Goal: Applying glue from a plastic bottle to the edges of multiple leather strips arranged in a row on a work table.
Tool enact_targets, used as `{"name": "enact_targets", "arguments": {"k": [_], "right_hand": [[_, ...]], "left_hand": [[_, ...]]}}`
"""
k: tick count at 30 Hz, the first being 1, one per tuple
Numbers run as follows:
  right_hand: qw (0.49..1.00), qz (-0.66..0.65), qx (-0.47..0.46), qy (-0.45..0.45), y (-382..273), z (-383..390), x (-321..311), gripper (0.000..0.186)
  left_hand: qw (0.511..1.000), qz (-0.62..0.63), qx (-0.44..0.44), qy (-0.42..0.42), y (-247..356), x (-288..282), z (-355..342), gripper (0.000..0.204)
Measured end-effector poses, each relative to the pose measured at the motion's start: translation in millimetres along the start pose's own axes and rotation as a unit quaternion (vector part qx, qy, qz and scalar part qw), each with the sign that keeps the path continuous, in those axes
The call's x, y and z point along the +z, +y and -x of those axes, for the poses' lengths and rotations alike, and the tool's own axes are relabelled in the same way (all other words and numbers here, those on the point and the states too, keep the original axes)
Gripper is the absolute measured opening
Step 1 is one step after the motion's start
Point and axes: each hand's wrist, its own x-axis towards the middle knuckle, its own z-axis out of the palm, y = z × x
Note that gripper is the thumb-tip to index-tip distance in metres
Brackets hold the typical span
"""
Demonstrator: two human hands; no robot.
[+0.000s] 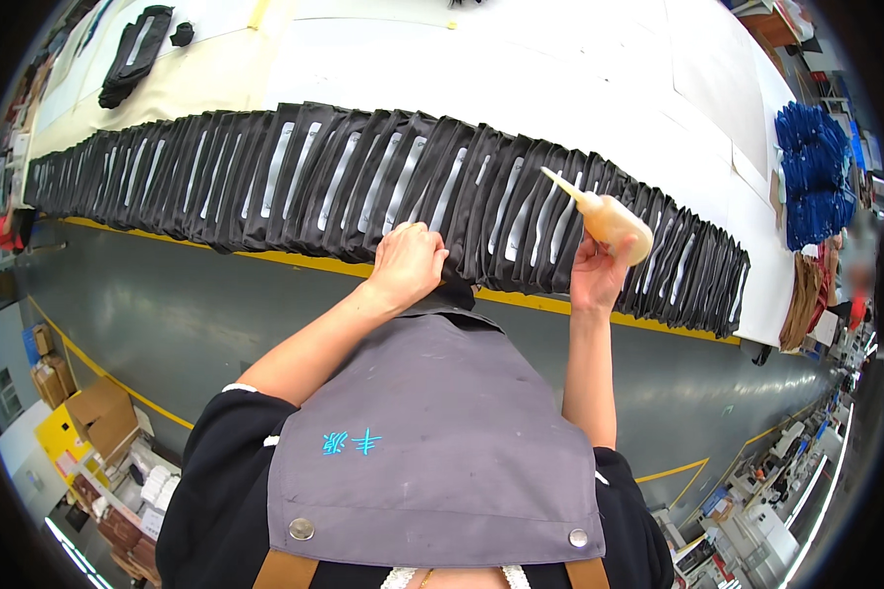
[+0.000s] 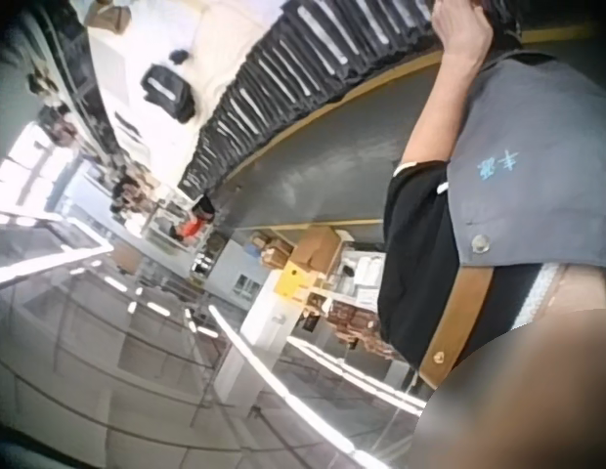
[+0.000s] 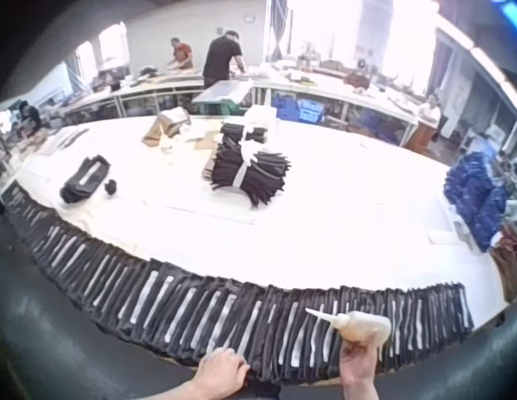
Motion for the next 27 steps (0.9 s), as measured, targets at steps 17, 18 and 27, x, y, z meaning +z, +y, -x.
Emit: {"name": "enact_targets", "arguments": {"k": [17,18,27], "right_hand": [[0.946,0.312,-0.08,-0.02,45.1,-89.8,43.2,0.041],[0.945,0.318,-0.078,-0.022,45.1,-91.2,42.8,0.042],[0.932,0.356,-0.063,-0.026,47.0,-88.6,41.7,0.045]], "left_hand": [[0.997,-0.042,-0.034,0.051,-4.4,11.2,6.0,0.009],[0.997,-0.04,-0.033,0.055,-4.3,11.1,6.2,0.009],[0.998,-0.028,-0.033,0.049,-5.5,9.1,5.8,0.009]]}}
